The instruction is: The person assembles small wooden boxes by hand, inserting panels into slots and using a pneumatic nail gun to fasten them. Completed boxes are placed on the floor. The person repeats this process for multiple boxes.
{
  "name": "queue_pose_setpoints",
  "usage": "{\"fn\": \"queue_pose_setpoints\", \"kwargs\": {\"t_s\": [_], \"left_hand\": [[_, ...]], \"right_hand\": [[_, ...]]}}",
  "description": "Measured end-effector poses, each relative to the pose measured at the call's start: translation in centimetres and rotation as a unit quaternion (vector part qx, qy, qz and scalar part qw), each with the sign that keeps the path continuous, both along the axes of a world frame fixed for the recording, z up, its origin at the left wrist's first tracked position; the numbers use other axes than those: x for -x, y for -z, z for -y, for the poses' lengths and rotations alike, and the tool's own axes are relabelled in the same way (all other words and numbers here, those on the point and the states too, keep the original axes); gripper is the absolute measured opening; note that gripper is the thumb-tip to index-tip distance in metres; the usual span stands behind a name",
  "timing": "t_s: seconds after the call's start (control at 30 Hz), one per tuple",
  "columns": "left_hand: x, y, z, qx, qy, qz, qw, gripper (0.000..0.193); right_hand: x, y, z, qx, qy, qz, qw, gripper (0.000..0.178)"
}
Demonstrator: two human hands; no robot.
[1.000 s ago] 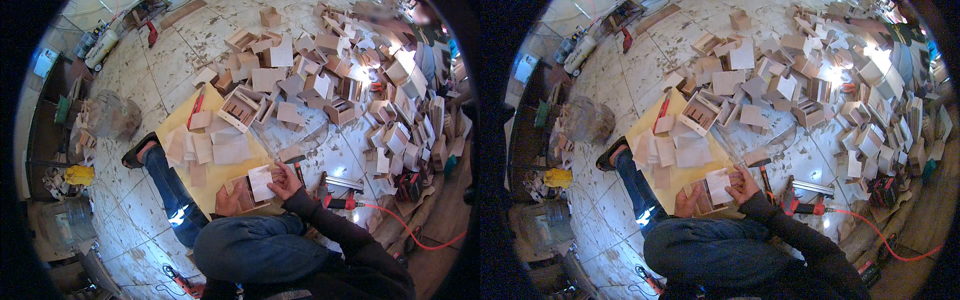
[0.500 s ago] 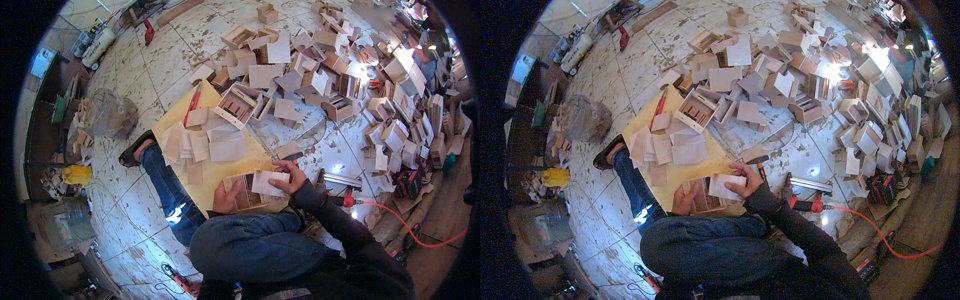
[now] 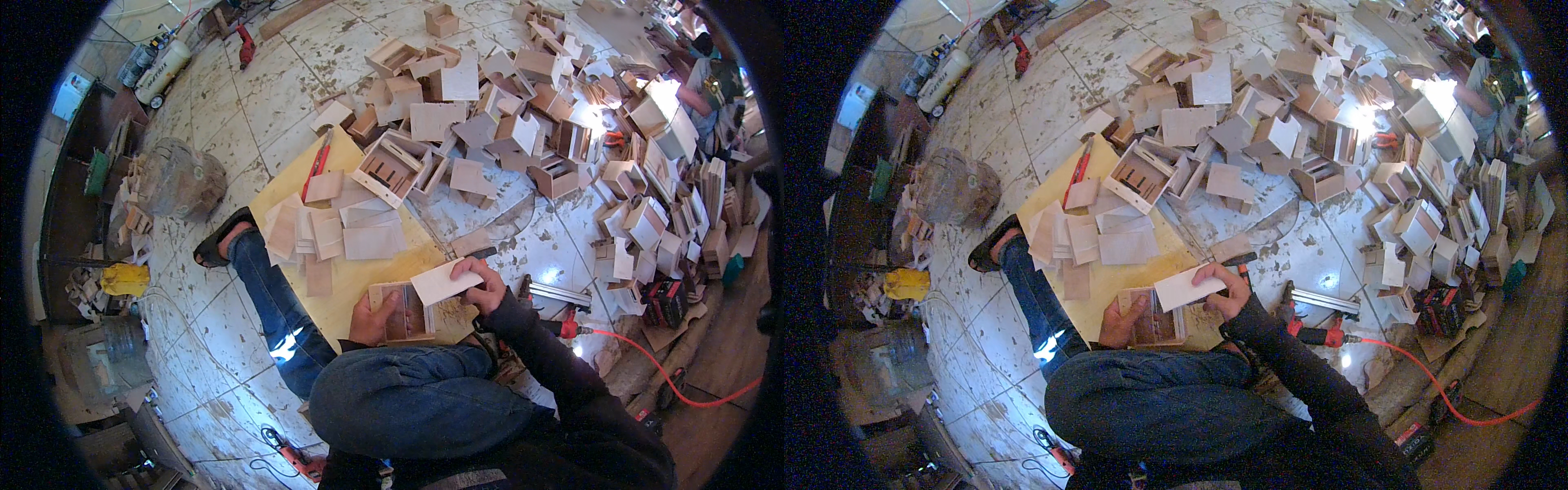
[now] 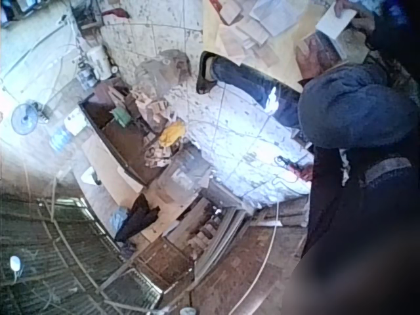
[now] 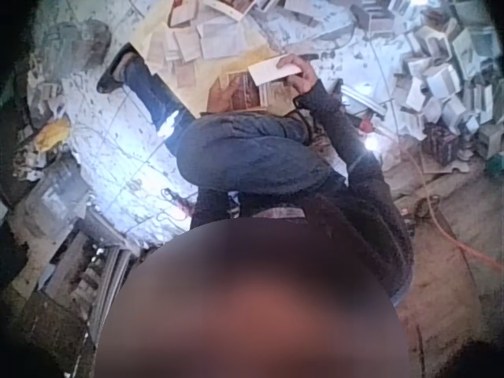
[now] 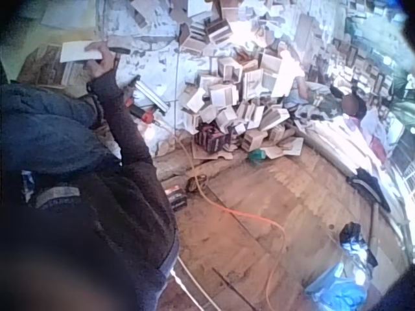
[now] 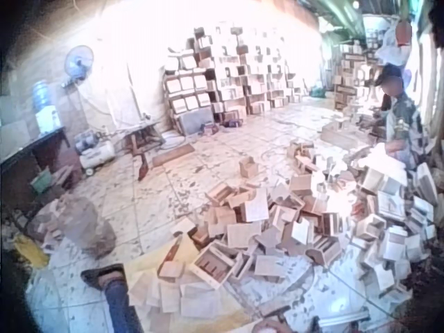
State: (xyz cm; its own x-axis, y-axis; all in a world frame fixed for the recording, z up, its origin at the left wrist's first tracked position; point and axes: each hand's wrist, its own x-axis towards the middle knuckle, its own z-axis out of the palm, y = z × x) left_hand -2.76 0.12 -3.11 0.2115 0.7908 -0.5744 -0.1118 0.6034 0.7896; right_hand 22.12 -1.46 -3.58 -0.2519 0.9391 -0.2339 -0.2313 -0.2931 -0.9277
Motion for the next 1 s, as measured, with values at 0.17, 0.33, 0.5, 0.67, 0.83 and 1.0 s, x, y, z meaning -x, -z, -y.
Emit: {"fn": "queue_pose_setpoints", "kwargs": {"t_s": [0.17, 0.33, 0.5, 0.67, 0.83, 1.0], "left_hand": [[0.2, 0.4, 0.2, -0.008, 0.007, -0.004, 1.000, 0.025], [0.2, 1.4, 0.0, -0.121, 0.022, -0.080, 0.989, 0.025], [0.3, 1.3, 0.3, -0.053, 0.004, -0.027, 0.998, 0.026], [0.1, 0.6, 0.3, -0.002, -0.015, 0.007, 1.000, 0.025], [0.0, 0.3, 0.2, 0.011, -0.017, 0.002, 1.000, 0.025], [-0.1, 0.2, 0.2, 0.019, -0.023, 0.014, 0.999, 0.025]], "right_hand": [[1.7, -0.8, -0.2, 0.025, 0.131, -0.079, 0.988, 0.040], [1.2, -0.2, -0.3, 0.044, 0.086, 0.003, 0.995, 0.059], [0.9, 1.5, 0.2, 0.042, 0.076, -0.030, 0.996, 0.070], [1.1, 3.2, 0.5, 0.035, 0.124, -0.002, 0.992, 0.072], [1.9, 2.5, -0.5, -0.028, 0.180, 0.048, 0.982, 0.078], [1.8, 0.2, -0.1, 0.043, 0.167, -0.034, 0.985, 0.072]]}}
